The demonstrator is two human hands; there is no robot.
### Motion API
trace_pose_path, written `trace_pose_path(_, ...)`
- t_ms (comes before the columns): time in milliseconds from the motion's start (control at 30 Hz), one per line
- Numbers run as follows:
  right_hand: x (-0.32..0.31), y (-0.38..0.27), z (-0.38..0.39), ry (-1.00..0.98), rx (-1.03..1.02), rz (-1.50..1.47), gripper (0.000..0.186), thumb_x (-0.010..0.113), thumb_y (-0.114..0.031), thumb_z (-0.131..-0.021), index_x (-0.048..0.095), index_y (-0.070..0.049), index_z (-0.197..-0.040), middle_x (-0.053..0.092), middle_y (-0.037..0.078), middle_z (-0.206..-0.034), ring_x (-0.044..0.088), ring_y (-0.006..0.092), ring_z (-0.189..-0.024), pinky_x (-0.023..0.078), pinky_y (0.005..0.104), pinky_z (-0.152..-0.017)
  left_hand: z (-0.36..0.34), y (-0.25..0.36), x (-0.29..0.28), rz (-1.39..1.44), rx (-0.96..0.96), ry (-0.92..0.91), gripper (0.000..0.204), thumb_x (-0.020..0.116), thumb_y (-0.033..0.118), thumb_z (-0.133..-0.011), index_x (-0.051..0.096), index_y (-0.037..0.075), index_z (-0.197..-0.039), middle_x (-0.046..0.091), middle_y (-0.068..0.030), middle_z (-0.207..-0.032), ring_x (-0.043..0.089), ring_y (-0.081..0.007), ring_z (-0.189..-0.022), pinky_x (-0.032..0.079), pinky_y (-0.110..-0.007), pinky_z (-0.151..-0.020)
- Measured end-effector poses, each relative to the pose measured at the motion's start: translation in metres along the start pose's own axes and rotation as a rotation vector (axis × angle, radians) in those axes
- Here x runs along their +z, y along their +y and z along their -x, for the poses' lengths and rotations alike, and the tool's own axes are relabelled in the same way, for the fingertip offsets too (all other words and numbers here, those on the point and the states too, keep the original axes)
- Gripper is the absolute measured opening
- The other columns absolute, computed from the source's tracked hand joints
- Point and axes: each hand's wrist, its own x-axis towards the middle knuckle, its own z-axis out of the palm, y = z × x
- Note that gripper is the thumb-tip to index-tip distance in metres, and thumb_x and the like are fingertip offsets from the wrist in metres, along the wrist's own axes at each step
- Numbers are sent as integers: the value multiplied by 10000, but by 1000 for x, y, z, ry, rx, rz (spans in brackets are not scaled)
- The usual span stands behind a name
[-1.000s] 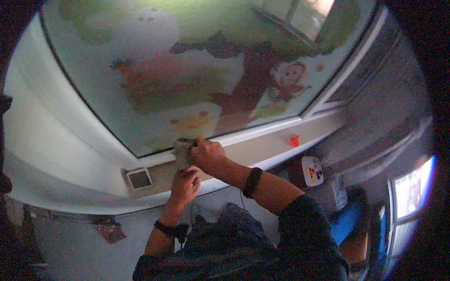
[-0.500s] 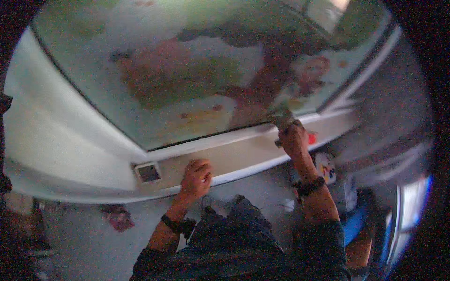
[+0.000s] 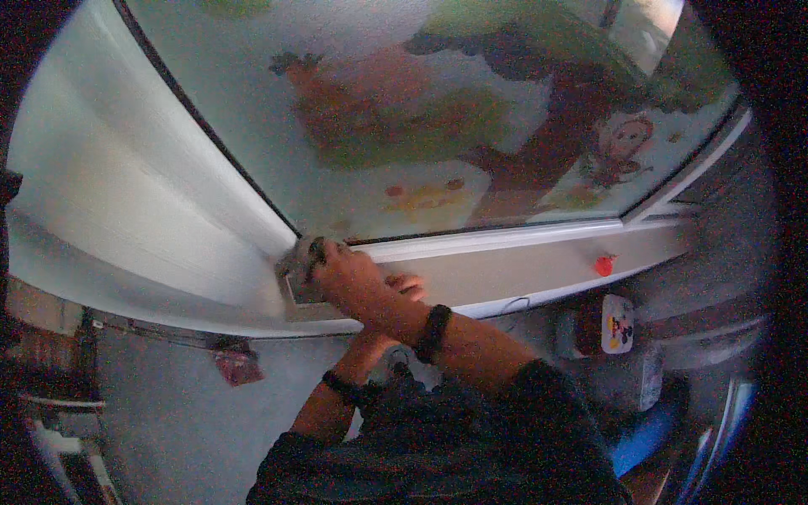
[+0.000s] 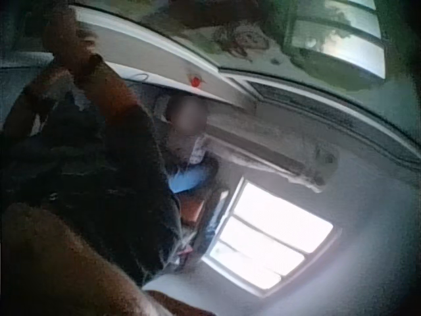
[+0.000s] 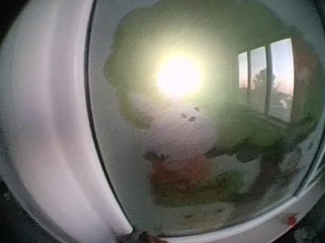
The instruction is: The person wipes a white table with a cloth, then moves to a window and wipes the sill and glass. The person uses a cloth to clean the table and window surfaces.
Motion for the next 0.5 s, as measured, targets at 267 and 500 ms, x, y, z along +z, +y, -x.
trace_pose_path(267,0,5,-5,-113,136,48,204,712,-208,-806,732,-39,-919,614,201,-970,718,351,-842,591,443,-636,14,0,0,36,151,178,474,679,249,-910,507,68,-1313,599,-79,-1197,541,-252,-1165,415,-413,-1026)
trace_pose_path(500,-24,56,61,84,188,117,161,703,-203,-784,703,-86,-895,609,164,-1011,692,316,-869,599,428,-663,28,16,-30,-446,288,194,261,713,136,-844,649,68,-1088,632,-161,-1200,585,-380,-1121,453,-488,-998)
